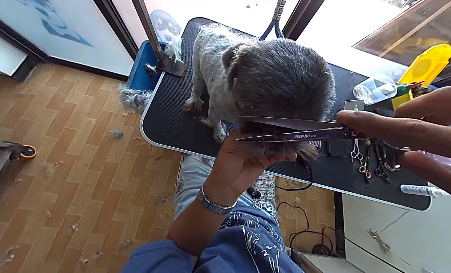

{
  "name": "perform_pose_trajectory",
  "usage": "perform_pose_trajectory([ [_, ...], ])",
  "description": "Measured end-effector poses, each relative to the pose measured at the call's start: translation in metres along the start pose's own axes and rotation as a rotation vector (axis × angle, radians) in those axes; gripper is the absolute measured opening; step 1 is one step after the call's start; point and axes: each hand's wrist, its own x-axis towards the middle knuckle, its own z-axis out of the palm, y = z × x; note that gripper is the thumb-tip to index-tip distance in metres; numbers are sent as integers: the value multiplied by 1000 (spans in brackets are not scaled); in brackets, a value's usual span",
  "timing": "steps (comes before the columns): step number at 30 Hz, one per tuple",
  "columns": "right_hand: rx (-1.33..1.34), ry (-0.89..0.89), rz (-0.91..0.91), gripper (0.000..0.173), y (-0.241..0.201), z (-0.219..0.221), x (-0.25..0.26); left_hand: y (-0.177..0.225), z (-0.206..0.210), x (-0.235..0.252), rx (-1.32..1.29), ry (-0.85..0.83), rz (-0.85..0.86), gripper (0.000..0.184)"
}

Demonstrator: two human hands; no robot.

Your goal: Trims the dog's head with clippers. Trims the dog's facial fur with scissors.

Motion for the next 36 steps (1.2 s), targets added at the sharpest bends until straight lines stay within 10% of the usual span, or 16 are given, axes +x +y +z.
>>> perform_pose_trajectory([
  [36,66,-94,-57,58,14,-13,10,6,7,-7,11,-80,-33,29],
])
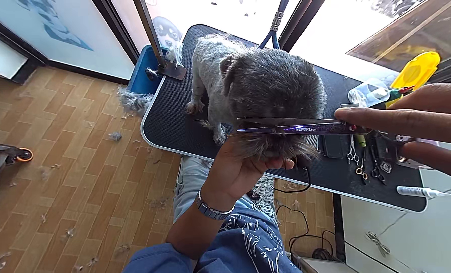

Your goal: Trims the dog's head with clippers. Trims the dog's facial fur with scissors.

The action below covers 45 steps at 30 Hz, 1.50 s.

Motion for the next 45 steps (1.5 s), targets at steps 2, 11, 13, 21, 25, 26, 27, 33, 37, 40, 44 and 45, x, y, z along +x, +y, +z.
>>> perform_pose_trajectory([
  [2,8,4,12,59,-2,-2,1,0,0,-1,-4,-3,-3,28],
  [11,-16,-40,29,63,0,-6,3,0,0,-2,-37,-18,-30,28],
  [13,34,-24,123,61,2,-4,0,0,1,-2,-47,-9,-41,29],
  [21,128,14,11,66,-7,14,-9,1,3,-2,-71,21,-49,29],
  [25,258,-30,211,69,-2,5,-11,-1,7,0,-87,42,-59,28],
  [26,260,-10,237,70,-2,6,-14,0,9,1,-93,48,-63,26],
  [27,263,26,232,68,-2,9,-19,0,10,2,-100,48,-67,26],
  [33,179,120,35,56,-10,45,-40,-2,13,6,-139,55,-76,27],
  [37,199,181,96,57,5,54,-43,-4,14,6,-155,63,-77,26],
  [40,265,199,138,57,10,57,-53,-4,15,6,-141,55,-64,26],
  [44,269,228,64,55,12,65,-59,-2,17,5,-106,80,-54,25],
  [45,271,236,69,55,12,65,-58,-2,17,5,-101,85,-55,25],
])
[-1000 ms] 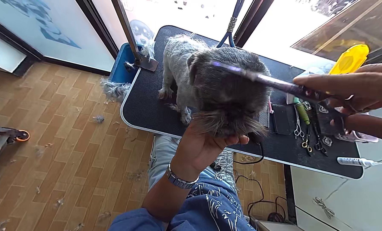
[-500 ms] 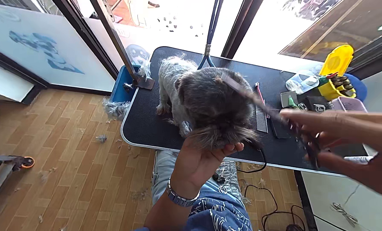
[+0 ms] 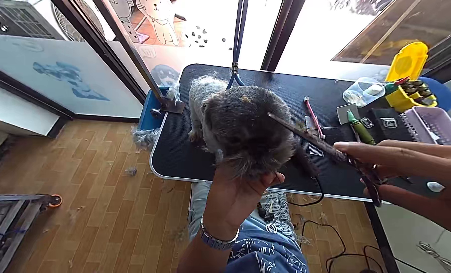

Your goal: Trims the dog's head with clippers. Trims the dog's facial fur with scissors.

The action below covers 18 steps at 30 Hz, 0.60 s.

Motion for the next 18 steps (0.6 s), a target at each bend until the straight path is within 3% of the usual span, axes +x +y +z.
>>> perform_pose_trajectory([
  [3,0,37,46,56,5,4,4,1,-1,-2,28,7,1,27],
  [8,7,-23,-104,54,0,16,6,3,-3,-5,59,10,10,31],
  [10,59,-40,-83,50,5,10,5,3,-5,-6,75,20,14,32],
  [13,42,-48,-26,60,3,-6,12,3,-6,-5,88,13,16,32],
  [18,-65,-9,-155,60,-2,14,5,2,-7,-7,85,33,31,32],
])
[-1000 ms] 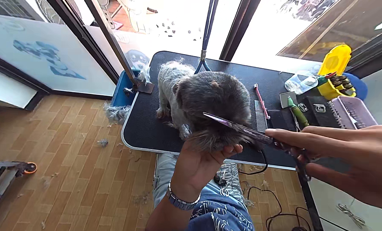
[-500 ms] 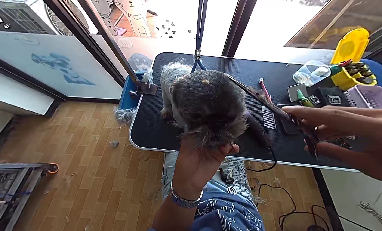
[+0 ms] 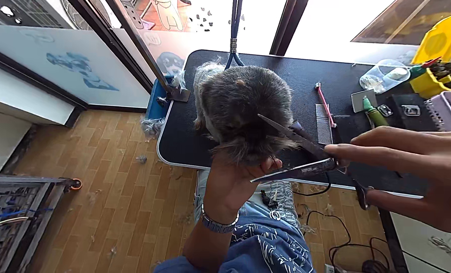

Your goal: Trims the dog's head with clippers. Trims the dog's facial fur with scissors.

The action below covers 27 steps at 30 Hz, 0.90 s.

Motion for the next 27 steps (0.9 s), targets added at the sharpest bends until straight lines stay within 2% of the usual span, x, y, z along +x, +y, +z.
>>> perform_pose_trajectory([
  [3,-23,31,11,58,7,9,-4,-2,1,-1,-30,59,5,32],
  [6,-33,32,7,52,12,9,-2,-2,0,0,-11,16,-12,35],
  [13,56,39,69,53,13,9,-4,-2,-2,4,23,-25,-28,33],
  [17,274,49,313,58,22,11,-21,-5,-5,6,47,4,-25,36],
  [21,314,56,456,66,41,29,-40,-8,-9,12,25,49,-15,35],
  [25,318,-43,676,72,80,72,-69,-9,-14,17,29,71,-18,31],
  [27,310,-118,804,69,102,102,-84,-9,-16,19,25,49,-19,29],
])
